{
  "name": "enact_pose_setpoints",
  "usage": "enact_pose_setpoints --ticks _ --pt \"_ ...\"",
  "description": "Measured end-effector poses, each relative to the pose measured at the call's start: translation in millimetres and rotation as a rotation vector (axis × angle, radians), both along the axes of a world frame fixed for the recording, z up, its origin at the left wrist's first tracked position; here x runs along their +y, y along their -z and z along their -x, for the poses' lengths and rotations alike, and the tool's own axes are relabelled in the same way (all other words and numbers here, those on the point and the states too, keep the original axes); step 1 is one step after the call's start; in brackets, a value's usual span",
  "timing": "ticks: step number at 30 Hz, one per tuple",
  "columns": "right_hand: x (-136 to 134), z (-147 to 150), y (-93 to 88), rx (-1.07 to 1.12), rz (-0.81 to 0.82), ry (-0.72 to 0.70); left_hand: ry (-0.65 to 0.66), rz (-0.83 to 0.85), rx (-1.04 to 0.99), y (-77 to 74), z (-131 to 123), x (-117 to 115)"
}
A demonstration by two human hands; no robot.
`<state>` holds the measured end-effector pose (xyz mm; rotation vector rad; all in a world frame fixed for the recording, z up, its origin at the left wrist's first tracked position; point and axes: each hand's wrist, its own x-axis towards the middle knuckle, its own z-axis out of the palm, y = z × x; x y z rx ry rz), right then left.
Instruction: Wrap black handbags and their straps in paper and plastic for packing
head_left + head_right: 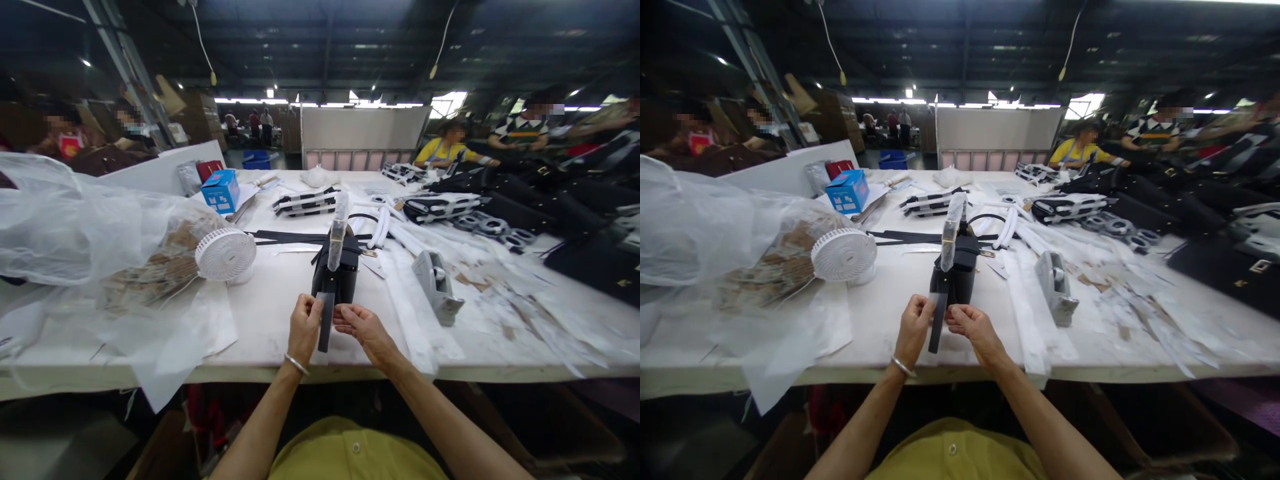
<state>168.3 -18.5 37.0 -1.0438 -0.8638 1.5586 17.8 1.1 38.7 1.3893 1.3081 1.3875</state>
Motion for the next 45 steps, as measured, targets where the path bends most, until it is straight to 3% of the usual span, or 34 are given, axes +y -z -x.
enact_pose_setpoints --ticks 4,8,15,17,22,28,33,39,45 --pt "0 -6 -4.1 -0.089 0.01 -0.004 -0.133 -0.06 0.055 -7.2 -17 22" --pt "12 -2 -18.4 -0.129 -0.023 0.018 -0.176 -0.056 0.046 -7.0 -26 23" --pt "43 12 -23.9 -0.255 -0.016 0.058 0.005 0.096 -0.158 3.5 -13 17" --pt "45 16 -22.4 -0.353 -0.058 0.099 -0.041 0.057 -0.099 0.0 -9 16" --pt "41 23 -20.7 -0.519 -0.241 0.223 -0.204 -0.168 0.27 -10.3 -8 11" --pt "42 21 -18.9 -0.36 -0.139 0.177 -0.001 0.025 -0.023 -1.6 -7 13" --pt "47 13 -25.8 -0.384 -0.084 0.099 0.005 0.004 -0.033 -9.6 -6 23" --pt "51 14 -31.6 -0.377 -0.064 0.112 -0.176 -0.23 0.27 -14.4 -14 22" --pt "49 20 -27.1 -0.431 -0.136 0.197 -0.141 -0.419 0.617 -6.5 -16 10"
